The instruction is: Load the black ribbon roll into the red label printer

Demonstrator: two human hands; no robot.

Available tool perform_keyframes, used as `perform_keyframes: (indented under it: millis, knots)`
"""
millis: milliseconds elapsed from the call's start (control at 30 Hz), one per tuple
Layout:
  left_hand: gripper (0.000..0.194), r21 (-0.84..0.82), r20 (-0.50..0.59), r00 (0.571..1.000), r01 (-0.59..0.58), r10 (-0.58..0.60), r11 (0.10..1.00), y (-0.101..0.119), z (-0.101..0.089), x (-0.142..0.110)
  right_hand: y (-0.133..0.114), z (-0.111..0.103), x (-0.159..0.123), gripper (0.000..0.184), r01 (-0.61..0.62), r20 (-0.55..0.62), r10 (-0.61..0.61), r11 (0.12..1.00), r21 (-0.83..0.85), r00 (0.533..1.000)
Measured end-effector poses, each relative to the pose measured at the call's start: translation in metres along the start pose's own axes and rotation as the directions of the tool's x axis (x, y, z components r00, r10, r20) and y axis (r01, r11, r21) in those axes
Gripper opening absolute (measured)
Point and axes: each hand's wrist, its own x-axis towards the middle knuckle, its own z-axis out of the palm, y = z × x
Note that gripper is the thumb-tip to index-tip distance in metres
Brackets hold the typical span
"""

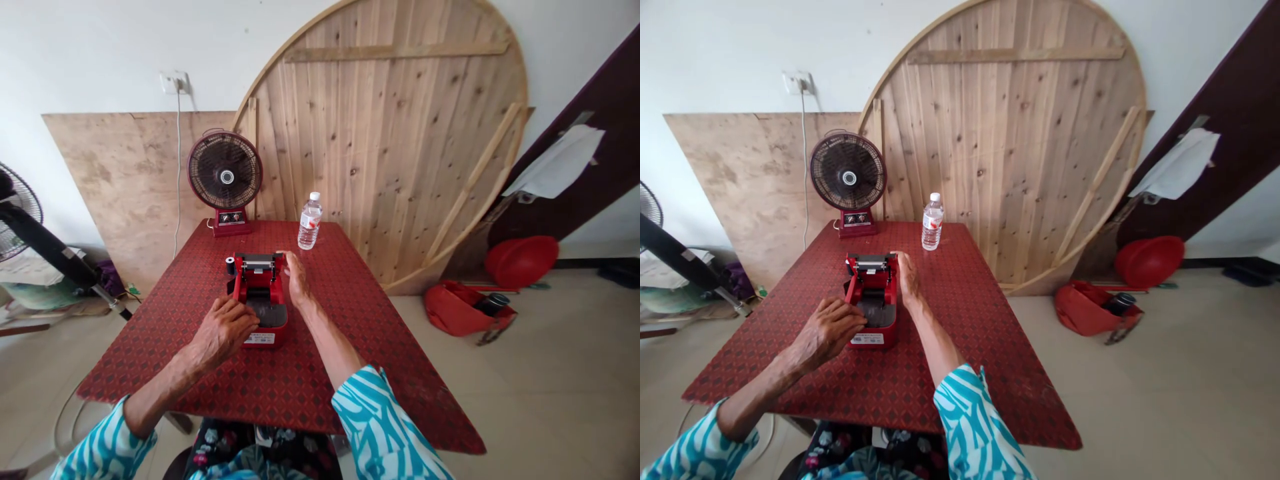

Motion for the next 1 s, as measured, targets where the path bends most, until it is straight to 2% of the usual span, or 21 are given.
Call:
perform_keyframes:
  millis: [100,133,233,333,433,500,567,700,833,933,1000]
  knots:
    - [0.019,0.023,-0.018,1.0,0.006,-0.005,1.0,0.001,0.002,-0.004,0.0,-0.007,-0.023,0.035,0.115,0.003,-0.115,0.99,-0.086,0.993]
    - [0.019,0.027,-0.018,1.0,0.005,-0.005,1.0,0.001,0.003,-0.005,0.002,-0.01,-0.032,0.031,0.12,-0.014,-0.122,0.989,-0.088,0.992]
    - [0.02,0.011,-0.014,1.0,0.014,-0.014,1.0,0.001,0.005,-0.007,0.012,-0.014,-0.055,0.022,0.085,-0.051,-0.088,0.995,-0.046,0.995]
    - [0.02,-0.088,-0.014,0.999,0.044,-0.045,0.995,-0.002,0.005,-0.01,0.024,-0.015,-0.069,0.018,0.048,-0.069,-0.048,0.999,0.001,0.996]
    - [0.021,-0.192,-0.059,0.983,0.157,-0.171,0.969,-0.011,0.004,-0.014,0.031,-0.014,-0.074,0.021,0.008,-0.096,-0.002,0.998,0.062,0.995]
    - [0.025,-0.202,-0.107,0.947,0.277,-0.302,0.939,-0.019,0.005,-0.018,0.032,-0.013,-0.076,0.025,-0.024,-0.109,0.036,0.994,0.109,0.993]
    - [0.029,-0.179,-0.11,0.918,0.36,-0.382,0.916,-0.027,0.008,-0.023,0.031,-0.011,-0.077,0.029,-0.065,-0.109,0.082,0.987,0.15,0.991]
    - [0.035,-0.118,-0.033,0.918,0.39,-0.396,0.913,-0.032,0.017,-0.032,0.027,-0.009,-0.08,0.037,-0.136,-0.081,0.156,0.967,0.216,0.984]
    - [0.036,-0.118,-0.048,0.915,0.394,-0.401,0.912,-0.031,0.023,-0.037,0.024,-0.01,-0.081,0.037,-0.114,-0.069,0.13,0.974,0.195,0.989]
    - [0.036,-0.227,-0.042,0.898,0.418,-0.437,0.88,-0.031,0.026,-0.04,0.028,-0.011,-0.082,0.037,-0.097,-0.059,0.108,0.982,0.16,0.992]
    - [0.036,-0.386,-0.012,0.866,0.457,-0.5,0.801,-0.031,0.027,-0.04,0.035,-0.012,-0.084,0.039,-0.098,-0.078,0.111,0.983,0.155,0.991]
